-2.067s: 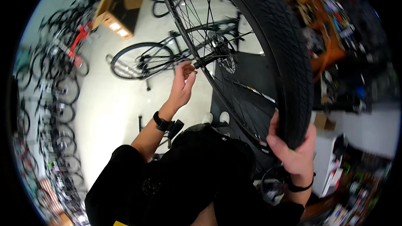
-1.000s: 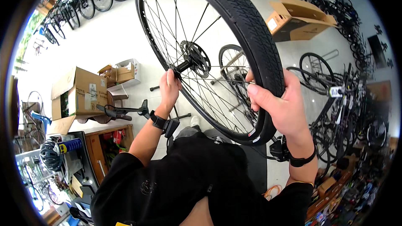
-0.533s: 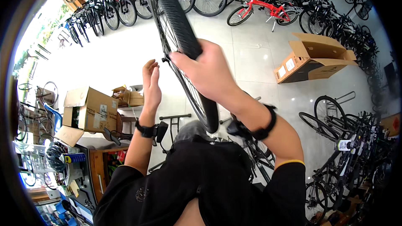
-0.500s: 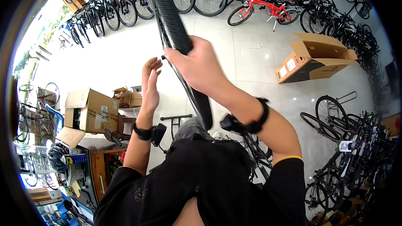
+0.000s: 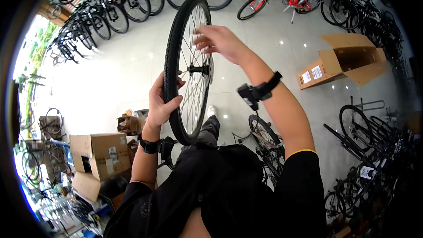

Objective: The person assembles a bicycle in a workshop, removing packaging materials from the handlebars and frame. They install the front wheel onto the fork, secure it with a quick-release skewer, and apply lubricant to the disc brake rotor using a grease gun.

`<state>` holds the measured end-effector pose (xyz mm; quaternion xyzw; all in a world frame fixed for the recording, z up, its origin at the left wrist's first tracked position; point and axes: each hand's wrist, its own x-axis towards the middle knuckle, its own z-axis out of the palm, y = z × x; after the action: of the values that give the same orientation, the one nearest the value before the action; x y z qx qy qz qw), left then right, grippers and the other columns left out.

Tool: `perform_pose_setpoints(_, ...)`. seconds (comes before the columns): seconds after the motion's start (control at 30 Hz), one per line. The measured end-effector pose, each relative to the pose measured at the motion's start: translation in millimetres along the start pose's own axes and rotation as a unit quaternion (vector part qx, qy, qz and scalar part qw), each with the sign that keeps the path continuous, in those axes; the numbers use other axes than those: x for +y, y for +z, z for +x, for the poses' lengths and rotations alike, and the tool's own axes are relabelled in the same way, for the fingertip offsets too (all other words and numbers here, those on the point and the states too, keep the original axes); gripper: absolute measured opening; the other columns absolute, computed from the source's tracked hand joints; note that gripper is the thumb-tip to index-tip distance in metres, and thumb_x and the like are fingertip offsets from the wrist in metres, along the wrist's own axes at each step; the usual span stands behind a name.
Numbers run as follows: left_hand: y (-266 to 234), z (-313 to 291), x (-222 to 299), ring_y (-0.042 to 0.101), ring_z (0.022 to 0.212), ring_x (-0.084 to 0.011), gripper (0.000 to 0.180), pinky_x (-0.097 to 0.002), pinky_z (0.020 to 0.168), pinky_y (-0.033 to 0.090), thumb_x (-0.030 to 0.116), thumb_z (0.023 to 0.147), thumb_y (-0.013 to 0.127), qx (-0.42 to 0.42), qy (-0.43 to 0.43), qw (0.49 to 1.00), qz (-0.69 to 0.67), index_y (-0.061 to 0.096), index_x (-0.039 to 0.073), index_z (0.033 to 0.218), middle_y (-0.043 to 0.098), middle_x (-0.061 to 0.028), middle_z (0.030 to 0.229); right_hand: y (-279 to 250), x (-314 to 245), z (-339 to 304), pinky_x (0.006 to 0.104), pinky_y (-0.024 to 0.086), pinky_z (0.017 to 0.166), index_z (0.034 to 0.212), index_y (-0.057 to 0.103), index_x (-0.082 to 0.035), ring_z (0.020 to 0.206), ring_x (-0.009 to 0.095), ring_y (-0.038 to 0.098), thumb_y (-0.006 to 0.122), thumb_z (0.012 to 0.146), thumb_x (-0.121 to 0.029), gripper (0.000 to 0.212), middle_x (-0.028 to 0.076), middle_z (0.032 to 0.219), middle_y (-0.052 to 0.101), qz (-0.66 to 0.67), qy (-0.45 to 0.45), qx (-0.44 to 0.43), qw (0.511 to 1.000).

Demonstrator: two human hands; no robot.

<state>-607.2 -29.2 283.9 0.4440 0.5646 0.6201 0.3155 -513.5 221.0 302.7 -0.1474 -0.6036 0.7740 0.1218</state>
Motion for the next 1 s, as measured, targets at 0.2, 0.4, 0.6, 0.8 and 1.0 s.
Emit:
perform_pose_setpoints(0.2,3.5,95.1,-25.4,0.055,0.108,-0.0171,0.082,-0.0307,0.097,0.043,-0.007,0.069,0.065,-0.086,-0.087,0.990,-0.071,0.030,-0.008,0.143,0.053,-0.0111,0.125,-127.9,169.3,8.9,0.0414,0.041,0.097,0.141,0.036,0.001,0.118,0.025,0.051,0.042,0.094,-0.063,0.080,0.018,0.128,0.057,0.048,0.292,0.284,0.912)
perform_pose_setpoints(0.4,27.5,178.1,-27.9,0.054,0.113,-0.0187,0.085,-0.0309,0.099,0.041,-0.008,0.070,0.064,-0.175,-0.110,0.973,-0.100,0.024,-0.009,0.145,0.054,-0.0134,0.123,-177.6,186.8,42.4,0.0402,0.046,0.083,0.126,0.043,0.004,0.095,0.024,0.058,0.045,0.095,-0.051,0.063,0.019,0.109,0.063,0.232,0.147,0.435,0.858)
perform_pose_setpoints(0.6,64.8,266.9,-42.6,0.054,0.110,-0.0157,0.084,-0.0280,0.096,0.042,-0.008,0.070,0.063,-0.240,-0.113,0.959,-0.095,0.025,-0.008,0.145,0.056,-0.0124,0.116,-242.7,178.0,43.7,0.0336,0.045,0.063,0.104,0.052,-0.001,0.063,0.015,0.052,0.052,0.094,-0.039,0.039,0.005,0.069,0.058,0.184,0.227,0.476,0.829)
perform_pose_setpoints(0.8,129.9,353.0,-35.4,0.055,0.114,-0.0190,0.085,-0.0330,0.101,0.042,-0.006,0.068,0.065,-0.304,-0.087,0.945,-0.083,0.027,-0.009,0.144,0.050,-0.0155,0.129,-310.8,163.6,50.3,0.0399,0.044,0.091,0.129,0.050,-0.008,0.107,0.021,0.052,0.057,0.091,-0.041,0.051,0.010,0.122,0.054,0.249,0.237,0.379,0.859)
perform_pose_setpoints(1.0,183.4,413.3,-20.3,0.055,0.114,-0.0220,0.085,-0.0350,0.102,0.040,-0.004,0.069,0.067,-0.367,-0.082,0.923,-0.080,0.026,-0.009,0.144,0.054,-0.0165,0.123,-369.1,130.0,33.7,0.0378,0.041,0.094,0.134,0.049,-0.009,0.116,0.018,0.050,0.064,0.085,-0.038,0.059,0.006,0.127,0.055,0.159,0.077,0.344,0.922)
